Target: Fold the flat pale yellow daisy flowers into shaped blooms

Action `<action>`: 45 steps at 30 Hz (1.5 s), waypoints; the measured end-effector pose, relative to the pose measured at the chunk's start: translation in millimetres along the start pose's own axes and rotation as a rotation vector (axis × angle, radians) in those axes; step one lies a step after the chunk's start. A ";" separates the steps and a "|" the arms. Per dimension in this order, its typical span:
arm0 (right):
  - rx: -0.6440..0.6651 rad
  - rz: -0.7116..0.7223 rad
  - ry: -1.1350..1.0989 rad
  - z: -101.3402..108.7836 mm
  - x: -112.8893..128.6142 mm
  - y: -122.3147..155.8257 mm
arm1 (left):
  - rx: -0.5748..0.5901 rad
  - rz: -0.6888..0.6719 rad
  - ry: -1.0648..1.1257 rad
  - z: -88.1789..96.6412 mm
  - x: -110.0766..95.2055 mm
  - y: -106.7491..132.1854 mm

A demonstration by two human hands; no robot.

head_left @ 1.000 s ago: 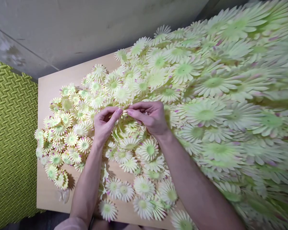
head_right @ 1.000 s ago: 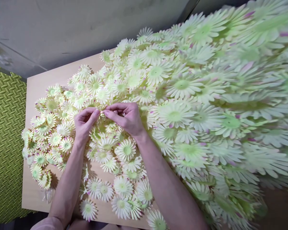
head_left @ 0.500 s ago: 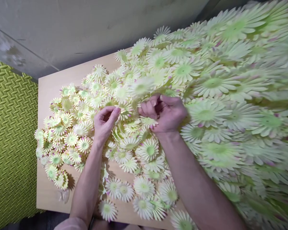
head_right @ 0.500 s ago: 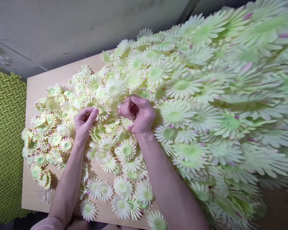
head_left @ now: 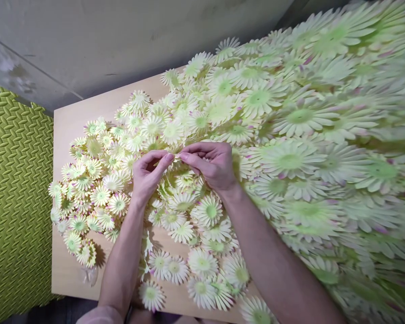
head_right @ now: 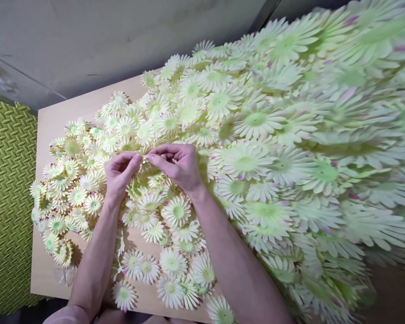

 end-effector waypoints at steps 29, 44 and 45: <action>-0.005 0.042 0.016 -0.3 -1.0 -0.4 | 0.007 -0.029 -0.020 0.5 1.0 -0.5; -0.112 -0.048 -0.086 7.5 -6.8 -1.9 | -0.032 -0.005 0.102 0.5 2.9 0.9; -0.104 -0.043 -0.059 6.3 -7.4 -1.5 | -0.037 -0.030 0.105 1.0 2.9 0.5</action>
Point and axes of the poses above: each hand's wrist, its own y-axis away from the middle knuckle, its own z-axis out of the back of the hand, x = y × z, the point moved 3 cm from there along -y, towards the middle knuckle, and after that the axes turned 7 degrees about x, right-handed, at the moved point
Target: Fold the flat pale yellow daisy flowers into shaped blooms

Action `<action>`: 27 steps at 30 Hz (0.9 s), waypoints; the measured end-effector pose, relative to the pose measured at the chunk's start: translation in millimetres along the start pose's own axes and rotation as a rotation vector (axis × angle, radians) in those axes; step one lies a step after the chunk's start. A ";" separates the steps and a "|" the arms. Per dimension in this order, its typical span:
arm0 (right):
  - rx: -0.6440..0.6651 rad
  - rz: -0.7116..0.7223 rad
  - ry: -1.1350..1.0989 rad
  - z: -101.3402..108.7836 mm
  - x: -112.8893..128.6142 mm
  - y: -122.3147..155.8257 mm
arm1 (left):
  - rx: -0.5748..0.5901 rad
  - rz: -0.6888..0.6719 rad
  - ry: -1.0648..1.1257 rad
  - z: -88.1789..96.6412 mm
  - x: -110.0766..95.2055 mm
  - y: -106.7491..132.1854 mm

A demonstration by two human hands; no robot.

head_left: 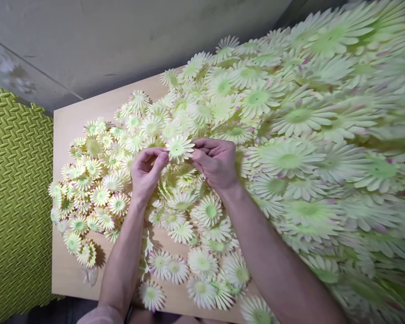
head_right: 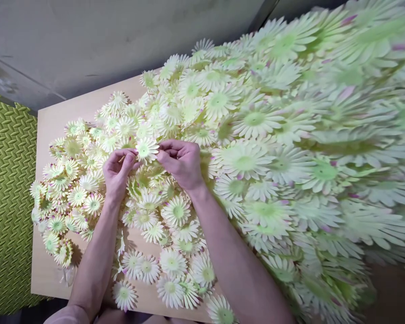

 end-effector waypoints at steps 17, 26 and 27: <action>0.106 0.081 0.084 -5.1 6.4 3.4 | 0.093 -0.186 -0.272 -3.5 -2.6 -1.9; -0.026 0.326 0.313 7.4 50.0 8.0 | -0.026 -0.250 -0.189 -2.3 -34.5 -0.1; -0.099 0.371 0.353 13.4 57.1 9.7 | -0.043 -0.256 -0.211 3.0 -41.7 -1.0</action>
Point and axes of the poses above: each hand's wrist, its own y-axis away from the middle knuckle, its own z-axis out of the back of the hand, x = y × z, the point moved 3 cm from there along -y, towards the middle knuckle, and after that the axes turned 7 degrees about x, right-handed, at the moved point
